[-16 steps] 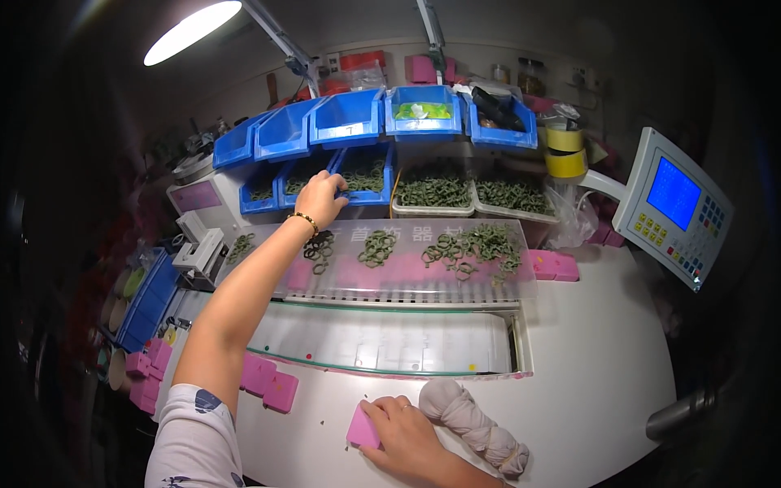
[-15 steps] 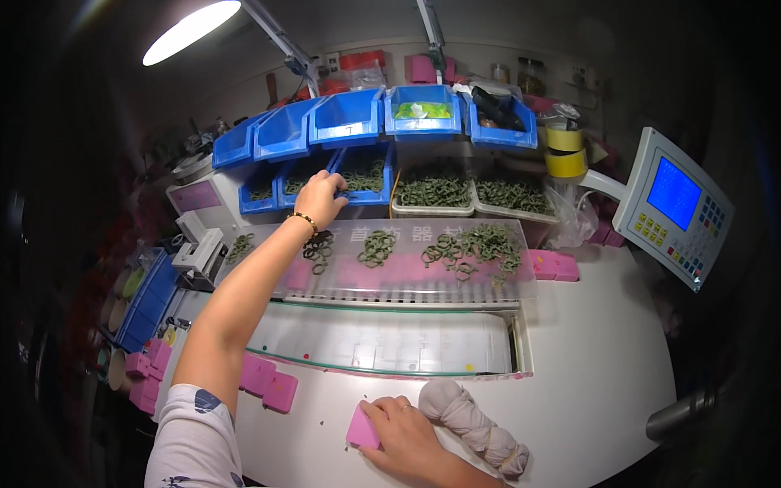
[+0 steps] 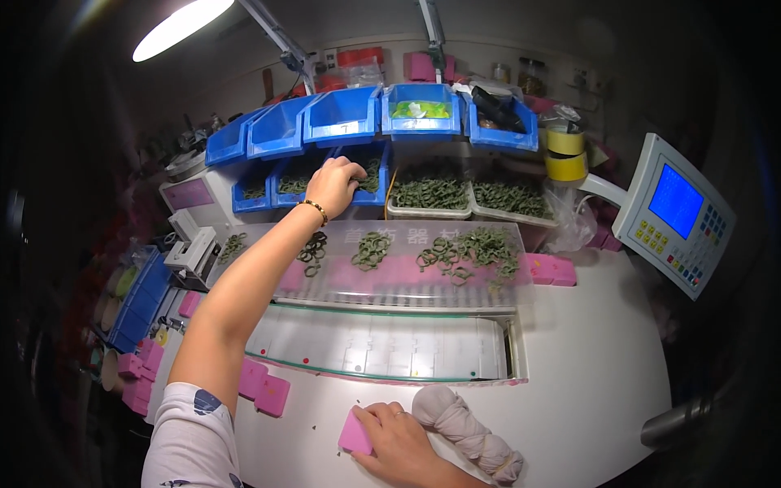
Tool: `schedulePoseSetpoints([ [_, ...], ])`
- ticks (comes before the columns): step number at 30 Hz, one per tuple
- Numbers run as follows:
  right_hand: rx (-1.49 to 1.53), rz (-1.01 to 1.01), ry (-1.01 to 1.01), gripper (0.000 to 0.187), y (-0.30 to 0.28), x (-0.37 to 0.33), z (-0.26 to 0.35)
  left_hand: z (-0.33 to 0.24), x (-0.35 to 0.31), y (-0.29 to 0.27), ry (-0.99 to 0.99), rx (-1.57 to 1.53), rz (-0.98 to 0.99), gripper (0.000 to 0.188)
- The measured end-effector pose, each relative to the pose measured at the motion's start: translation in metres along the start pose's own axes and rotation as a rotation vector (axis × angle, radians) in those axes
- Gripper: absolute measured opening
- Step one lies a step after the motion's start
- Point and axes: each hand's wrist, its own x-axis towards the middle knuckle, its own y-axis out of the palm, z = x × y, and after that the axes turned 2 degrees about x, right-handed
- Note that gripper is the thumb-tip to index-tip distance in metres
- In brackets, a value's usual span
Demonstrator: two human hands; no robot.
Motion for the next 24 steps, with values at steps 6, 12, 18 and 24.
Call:
schedulePoseSetpoints([
  [6, 0.004, 0.004, 0.014, 0.066, 0.007, -0.002, -0.009, -0.010, 0.005, 0.001, 0.057, -0.061, 0.184, 0.015],
  [12, 0.008, -0.006, 0.000, 0.066, 0.001, 0.000, -0.003, -0.009, 0.009, 0.007, 0.021, -0.105, 0.189, 0.013],
  [18, -0.002, 0.012, 0.020, 0.065, -0.003, 0.000, 0.003, 0.002, 0.019, 0.013, -0.183, -0.324, 0.069, 0.013],
  [24, 0.009, 0.020, 0.025, 0.064, -0.001, 0.000, 0.001, 0.000, 0.021, 0.011, -0.400, -0.321, -0.052, 0.015],
])
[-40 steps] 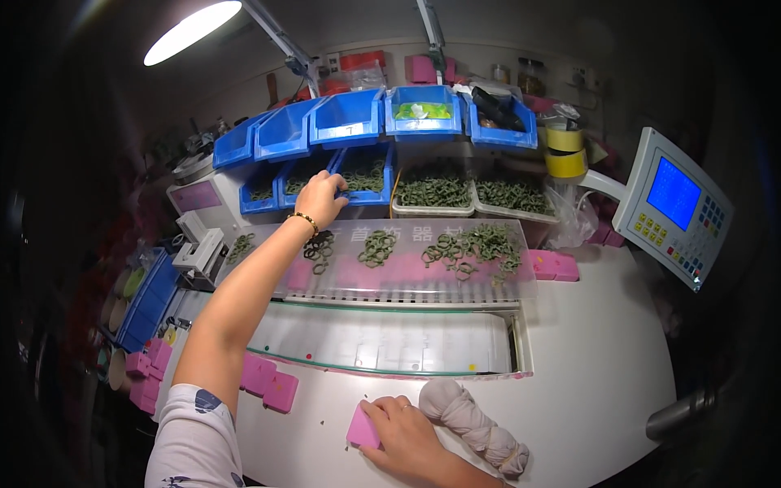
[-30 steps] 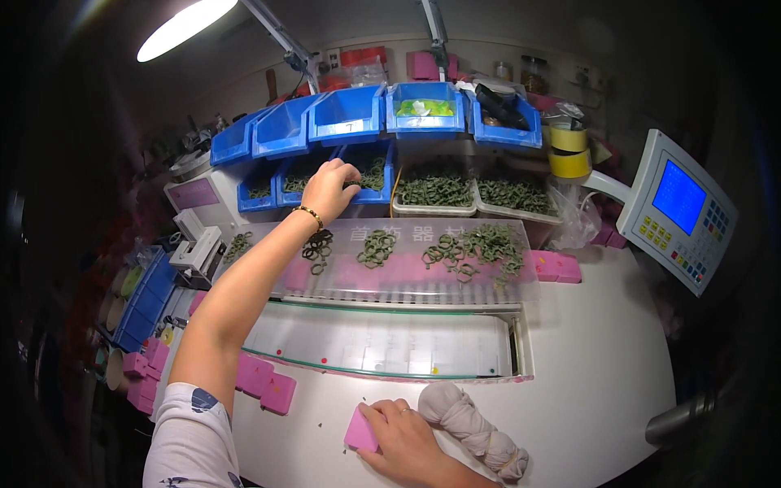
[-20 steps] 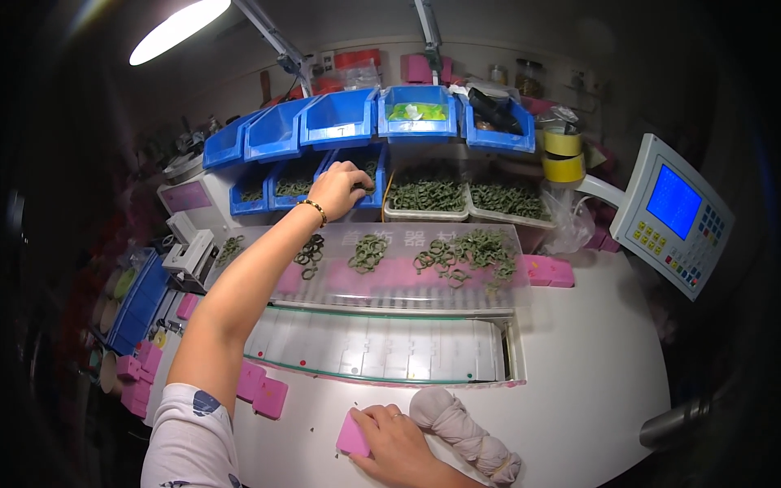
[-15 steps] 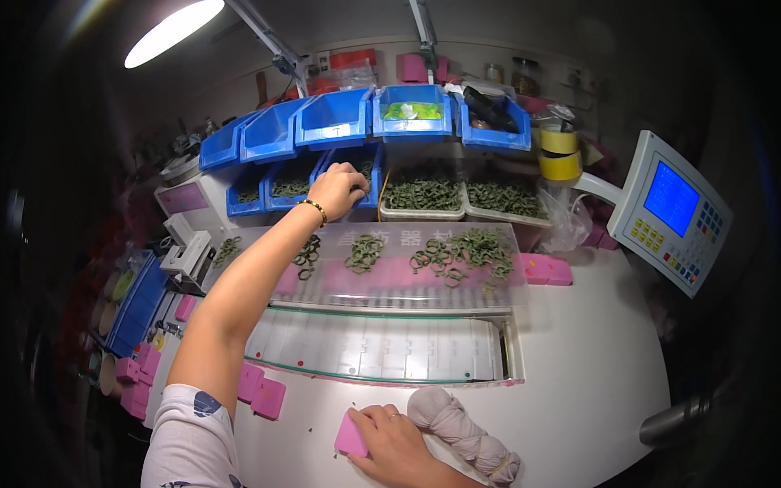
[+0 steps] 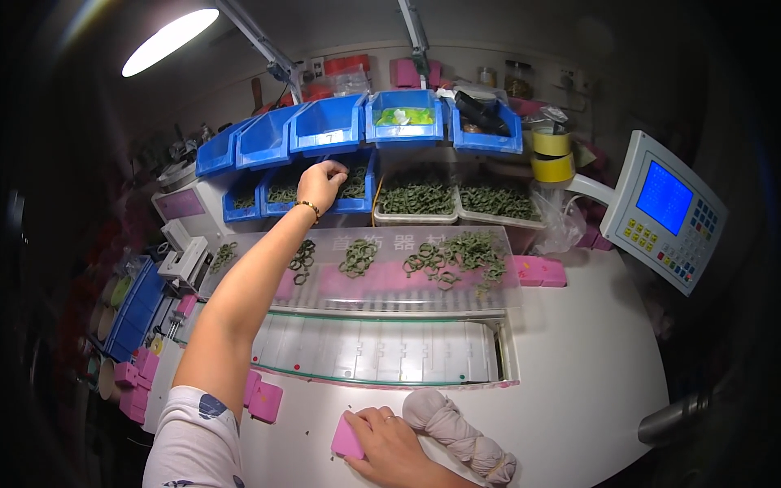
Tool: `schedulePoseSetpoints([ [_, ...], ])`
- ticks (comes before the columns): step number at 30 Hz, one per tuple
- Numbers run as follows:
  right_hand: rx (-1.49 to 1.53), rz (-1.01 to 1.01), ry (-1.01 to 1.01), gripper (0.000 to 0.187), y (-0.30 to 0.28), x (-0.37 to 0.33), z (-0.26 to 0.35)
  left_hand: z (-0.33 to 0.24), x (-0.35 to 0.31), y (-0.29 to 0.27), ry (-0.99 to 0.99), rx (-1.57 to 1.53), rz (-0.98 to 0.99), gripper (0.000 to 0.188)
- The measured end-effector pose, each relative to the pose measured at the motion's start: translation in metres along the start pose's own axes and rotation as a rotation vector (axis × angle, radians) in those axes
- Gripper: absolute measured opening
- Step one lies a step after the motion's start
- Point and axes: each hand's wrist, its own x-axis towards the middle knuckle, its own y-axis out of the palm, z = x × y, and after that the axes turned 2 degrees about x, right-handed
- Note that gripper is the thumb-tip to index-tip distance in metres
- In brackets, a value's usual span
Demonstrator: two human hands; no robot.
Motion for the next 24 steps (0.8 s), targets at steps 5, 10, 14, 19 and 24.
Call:
schedulePoseSetpoints([
  [5, -0.033, -0.032, -0.017, 0.064, 0.002, -0.001, 0.001, -0.006, -0.020, -0.006, 0.086, -0.126, -0.032, 0.014],
  [10, -0.018, -0.018, 0.002, 0.063, -0.004, -0.001, 0.007, -0.012, -0.061, -0.023, 0.077, -0.298, 0.047, 0.018],
  [14, -0.015, -0.003, 0.006, 0.062, 0.002, -0.003, 0.000, -0.021, -0.098, -0.051, 0.164, -0.375, 0.073, 0.017],
  [19, -0.020, -0.028, -0.013, 0.063, 0.004, -0.002, -0.001, -0.032, -0.145, -0.086, 0.284, -0.363, 0.054, 0.035],
  [24, -0.032, -0.052, -0.020, 0.064, 0.005, -0.003, 0.001, -0.033, -0.182, -0.121, 0.597, -0.056, 0.009, 0.042],
])
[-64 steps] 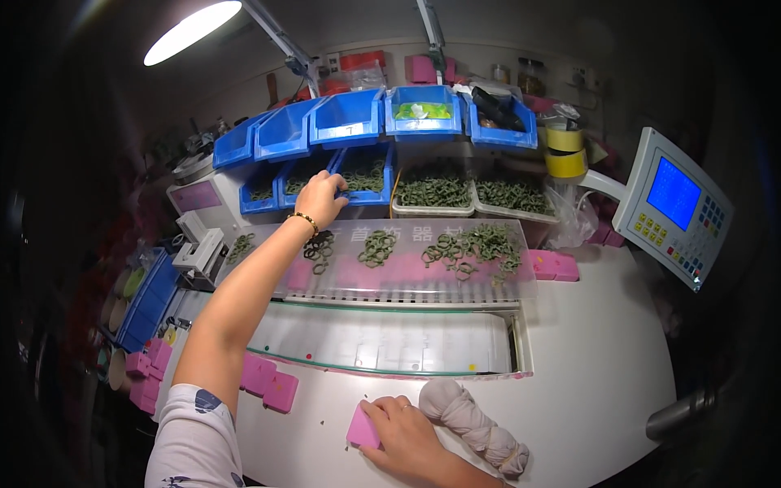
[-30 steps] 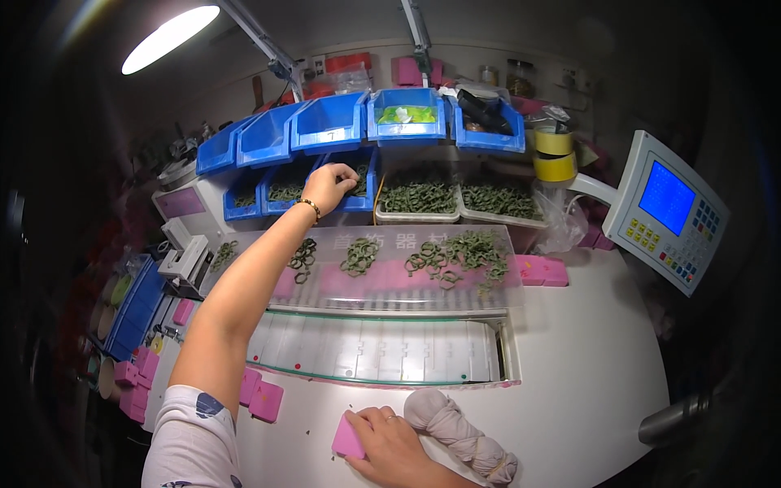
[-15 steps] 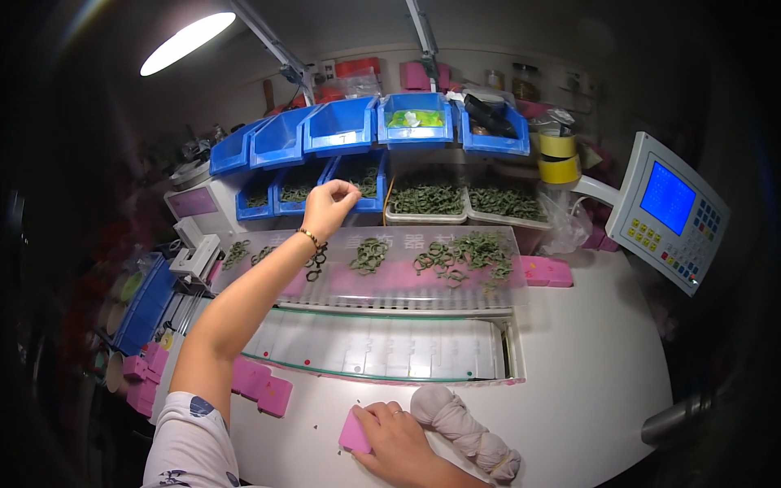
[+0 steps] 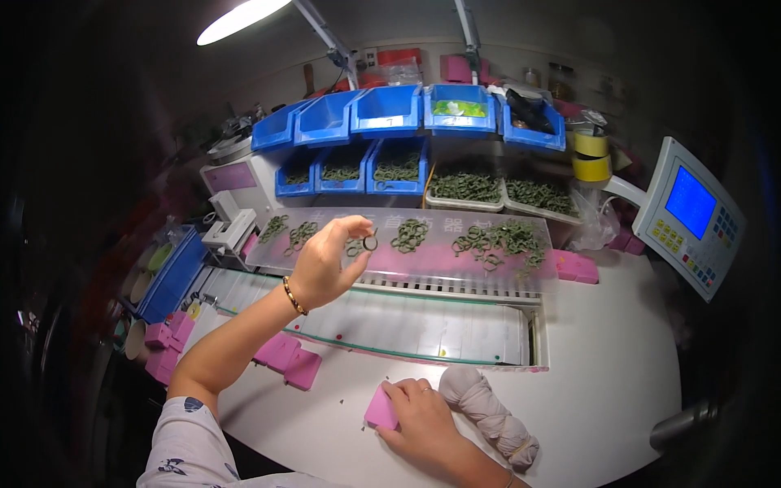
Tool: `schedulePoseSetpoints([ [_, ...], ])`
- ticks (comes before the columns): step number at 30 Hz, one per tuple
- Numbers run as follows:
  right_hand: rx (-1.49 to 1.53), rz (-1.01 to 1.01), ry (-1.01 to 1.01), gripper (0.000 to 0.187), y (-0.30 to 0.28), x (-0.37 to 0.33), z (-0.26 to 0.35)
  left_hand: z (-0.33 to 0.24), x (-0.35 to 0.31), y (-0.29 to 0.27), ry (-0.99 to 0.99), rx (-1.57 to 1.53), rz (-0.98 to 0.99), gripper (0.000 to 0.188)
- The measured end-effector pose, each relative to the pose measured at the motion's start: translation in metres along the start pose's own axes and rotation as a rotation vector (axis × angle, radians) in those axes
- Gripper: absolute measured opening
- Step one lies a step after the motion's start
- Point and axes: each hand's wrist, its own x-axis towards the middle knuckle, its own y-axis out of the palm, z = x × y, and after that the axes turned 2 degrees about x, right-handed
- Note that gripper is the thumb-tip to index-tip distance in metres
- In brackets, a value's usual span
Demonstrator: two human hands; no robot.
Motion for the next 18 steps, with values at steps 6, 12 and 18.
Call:
schedulePoseSetpoints([
  [6, -0.023, 0.012, 0.008, 0.064, -0.001, 0.000, 0.001, -0.018, -0.027, -0.029, 0.046, 0.115, 0.086, 0.036],
  [12, -0.023, 0.030, 0.018, 0.064, -0.002, 0.001, 0.007, -0.020, -0.060, -0.053, -0.030, 0.153, 0.090, 0.031],
  [18, 0.001, 0.030, 0.048, 0.065, -0.003, 0.003, 0.017, -0.019, -0.109, -0.095, -0.358, 0.092, 0.024, 0.031],
])
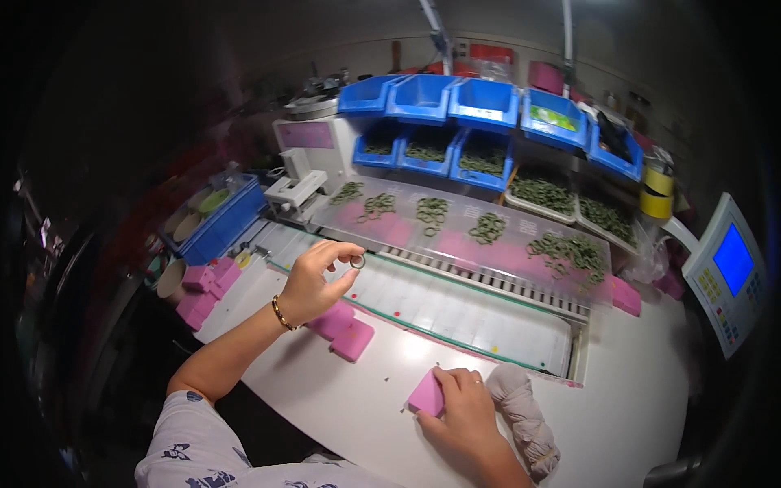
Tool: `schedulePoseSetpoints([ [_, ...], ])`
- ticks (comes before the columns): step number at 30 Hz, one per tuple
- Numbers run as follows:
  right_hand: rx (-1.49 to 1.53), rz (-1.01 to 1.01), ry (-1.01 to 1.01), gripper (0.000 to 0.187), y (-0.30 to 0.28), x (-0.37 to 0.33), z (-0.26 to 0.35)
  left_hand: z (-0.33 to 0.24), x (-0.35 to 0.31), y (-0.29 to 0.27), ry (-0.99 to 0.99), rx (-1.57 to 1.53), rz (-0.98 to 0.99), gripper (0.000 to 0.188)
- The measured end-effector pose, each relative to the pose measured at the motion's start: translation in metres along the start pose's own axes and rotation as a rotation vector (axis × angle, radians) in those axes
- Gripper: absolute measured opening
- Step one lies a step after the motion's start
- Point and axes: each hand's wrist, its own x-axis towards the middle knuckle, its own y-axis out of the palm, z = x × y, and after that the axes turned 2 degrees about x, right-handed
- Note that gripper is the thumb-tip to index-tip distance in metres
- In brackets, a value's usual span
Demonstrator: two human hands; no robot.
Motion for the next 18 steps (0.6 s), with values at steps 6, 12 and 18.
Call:
schedulePoseSetpoints([
  [6, -0.038, 0.001, -0.003, 0.066, -0.001, -0.001, 0.008, 0.047, -0.052, -0.075, -0.180, 0.263, -0.170, 0.027],
  [12, -0.102, 0.013, -0.062, 0.079, 0.005, -0.004, -0.007, 0.141, -0.122, -0.204, -0.402, 0.540, -0.482, 0.031],
  [18, -0.054, 0.016, -0.101, 0.073, 0.007, 0.000, -0.009, 0.178, -0.177, -0.280, -0.641, 0.610, -0.425, 0.034],
])
